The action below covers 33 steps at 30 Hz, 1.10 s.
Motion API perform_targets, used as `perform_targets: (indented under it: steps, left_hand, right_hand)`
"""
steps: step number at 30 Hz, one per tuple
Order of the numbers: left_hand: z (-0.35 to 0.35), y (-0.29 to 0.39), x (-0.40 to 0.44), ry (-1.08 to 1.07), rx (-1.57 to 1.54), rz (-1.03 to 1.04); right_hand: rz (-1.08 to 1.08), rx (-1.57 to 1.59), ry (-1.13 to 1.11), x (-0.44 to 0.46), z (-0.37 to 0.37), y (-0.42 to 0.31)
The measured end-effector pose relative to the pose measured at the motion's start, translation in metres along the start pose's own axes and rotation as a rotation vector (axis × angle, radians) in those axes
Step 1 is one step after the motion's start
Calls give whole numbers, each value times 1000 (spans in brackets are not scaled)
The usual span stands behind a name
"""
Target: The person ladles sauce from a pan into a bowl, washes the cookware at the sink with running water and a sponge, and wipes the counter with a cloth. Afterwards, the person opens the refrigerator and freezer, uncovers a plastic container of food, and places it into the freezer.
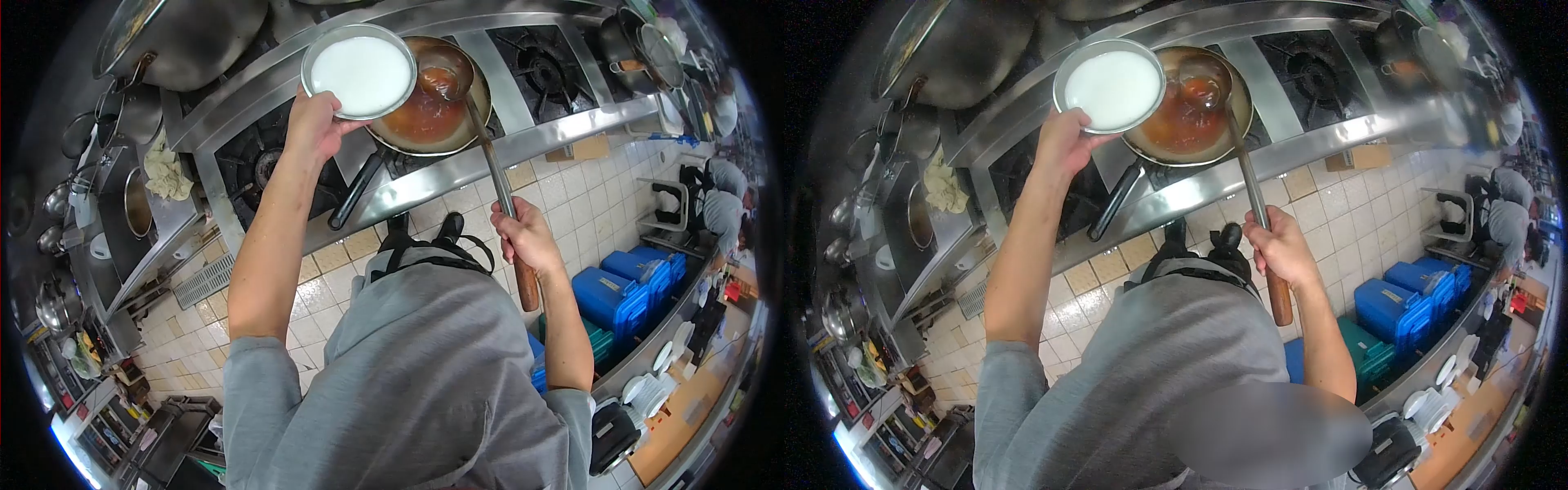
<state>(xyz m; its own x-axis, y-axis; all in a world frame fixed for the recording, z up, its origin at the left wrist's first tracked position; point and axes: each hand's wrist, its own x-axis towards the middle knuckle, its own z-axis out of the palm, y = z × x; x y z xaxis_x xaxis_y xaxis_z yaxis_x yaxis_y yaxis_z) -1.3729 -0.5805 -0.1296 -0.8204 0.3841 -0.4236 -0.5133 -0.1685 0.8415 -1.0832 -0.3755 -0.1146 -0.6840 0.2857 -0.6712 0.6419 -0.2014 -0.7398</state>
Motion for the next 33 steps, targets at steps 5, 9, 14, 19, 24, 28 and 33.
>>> perform_targets:
  steps: [5,9,14,19,24,28,33]
  left_hand:
    - [7,-2,10,-37,15,-4]
    - [12,-6,19,-36,48,-7]
    - [20,-8,19,-42,60,2]
    - [28,-2,10,-25,42,37]
    - [20,3,14,-62,-32,4]
    - [22,10,6,-22,-73,14]
    - [21,20,-4,-10,-79,20]
  right_hand:
    - [-36,-62,76,2,-6,4]
    - [-28,-68,81,0,-6,5]
    - [4,-106,56,-2,-4,4]
    - [35,-104,19,-3,-3,7]
    - [73,-7,-72,-6,4,4]
    - [190,356,-174,-4,3,-2]
    - [224,481,-207,-6,7,-4]
